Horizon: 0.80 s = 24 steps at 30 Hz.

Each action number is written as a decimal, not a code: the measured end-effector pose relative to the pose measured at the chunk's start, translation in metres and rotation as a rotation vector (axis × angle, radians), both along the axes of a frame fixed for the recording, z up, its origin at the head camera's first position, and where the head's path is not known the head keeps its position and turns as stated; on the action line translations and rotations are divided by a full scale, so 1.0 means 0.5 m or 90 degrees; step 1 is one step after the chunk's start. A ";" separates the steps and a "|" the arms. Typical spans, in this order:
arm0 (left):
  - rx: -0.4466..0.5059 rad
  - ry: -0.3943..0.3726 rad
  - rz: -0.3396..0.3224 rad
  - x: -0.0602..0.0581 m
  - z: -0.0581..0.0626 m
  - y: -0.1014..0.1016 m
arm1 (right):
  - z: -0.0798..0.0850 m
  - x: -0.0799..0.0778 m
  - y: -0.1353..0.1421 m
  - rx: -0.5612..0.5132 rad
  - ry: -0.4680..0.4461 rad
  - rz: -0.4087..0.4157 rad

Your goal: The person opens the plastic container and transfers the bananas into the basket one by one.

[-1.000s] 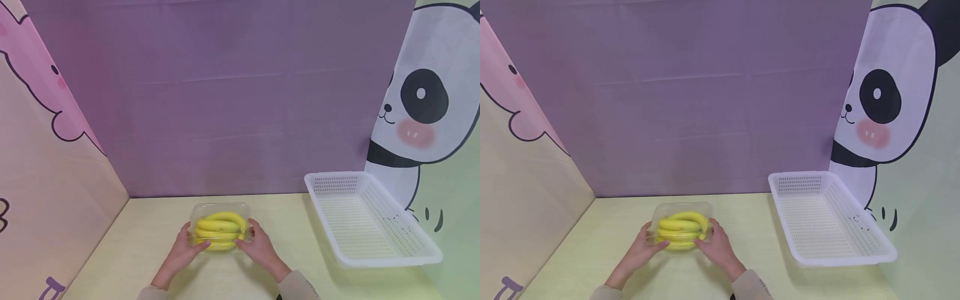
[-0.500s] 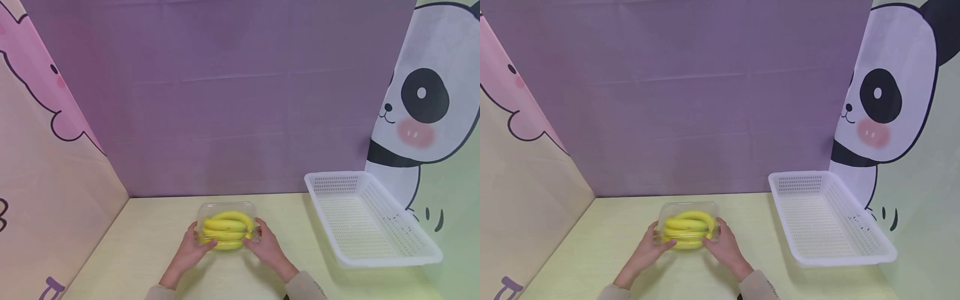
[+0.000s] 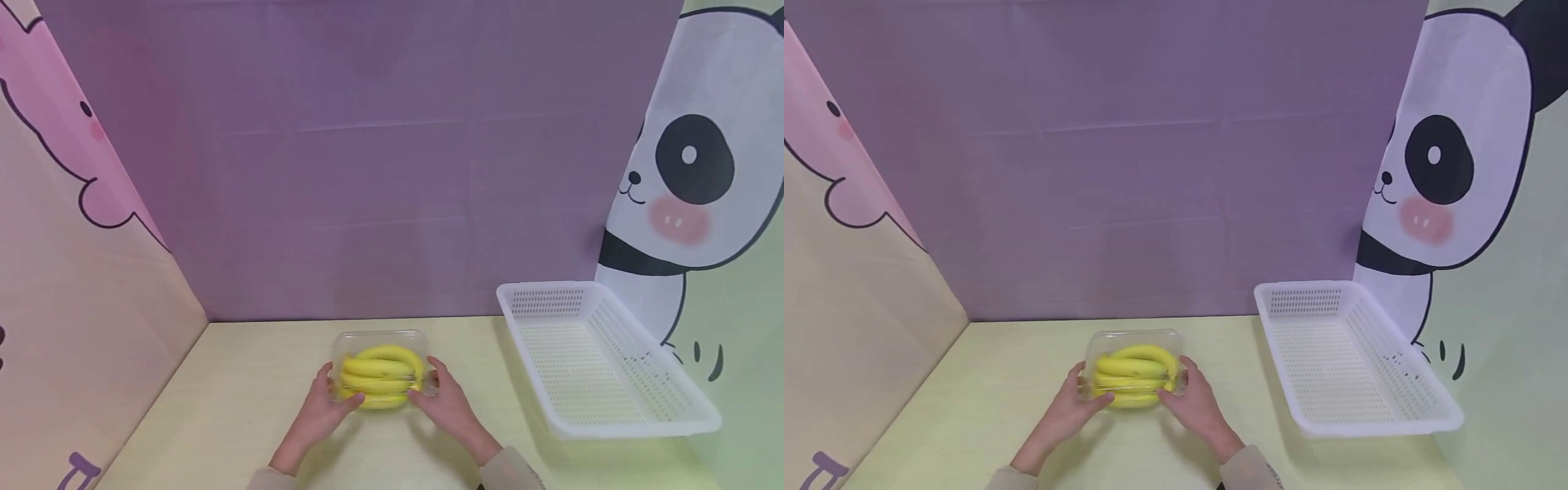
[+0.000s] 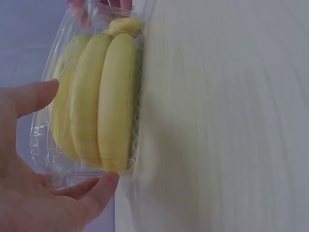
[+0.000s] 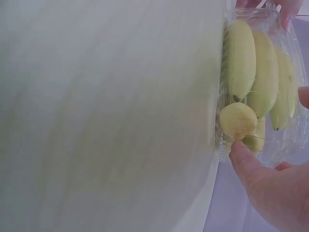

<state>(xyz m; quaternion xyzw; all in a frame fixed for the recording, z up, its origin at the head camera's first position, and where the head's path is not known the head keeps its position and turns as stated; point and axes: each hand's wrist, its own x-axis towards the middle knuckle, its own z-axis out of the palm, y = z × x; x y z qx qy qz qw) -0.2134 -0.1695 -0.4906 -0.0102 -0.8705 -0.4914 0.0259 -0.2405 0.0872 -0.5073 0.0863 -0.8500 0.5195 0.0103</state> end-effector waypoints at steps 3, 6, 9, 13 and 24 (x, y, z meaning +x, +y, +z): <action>-0.004 -0.001 -0.003 0.001 0.003 0.006 | -0.001 0.001 0.008 0.001 -0.002 0.000; -0.007 -0.003 -0.005 0.002 0.001 0.010 | -0.004 -0.001 0.014 0.002 0.001 -0.001; -0.004 0.001 -0.008 0.002 -0.003 0.013 | -0.006 -0.001 0.019 0.005 0.006 -0.003; -0.005 0.012 -0.015 0.002 -0.004 0.020 | -0.001 0.004 0.026 0.013 0.008 -0.010; 0.005 0.015 -0.030 0.006 0.000 0.036 | 0.004 0.016 0.046 0.015 0.004 -0.019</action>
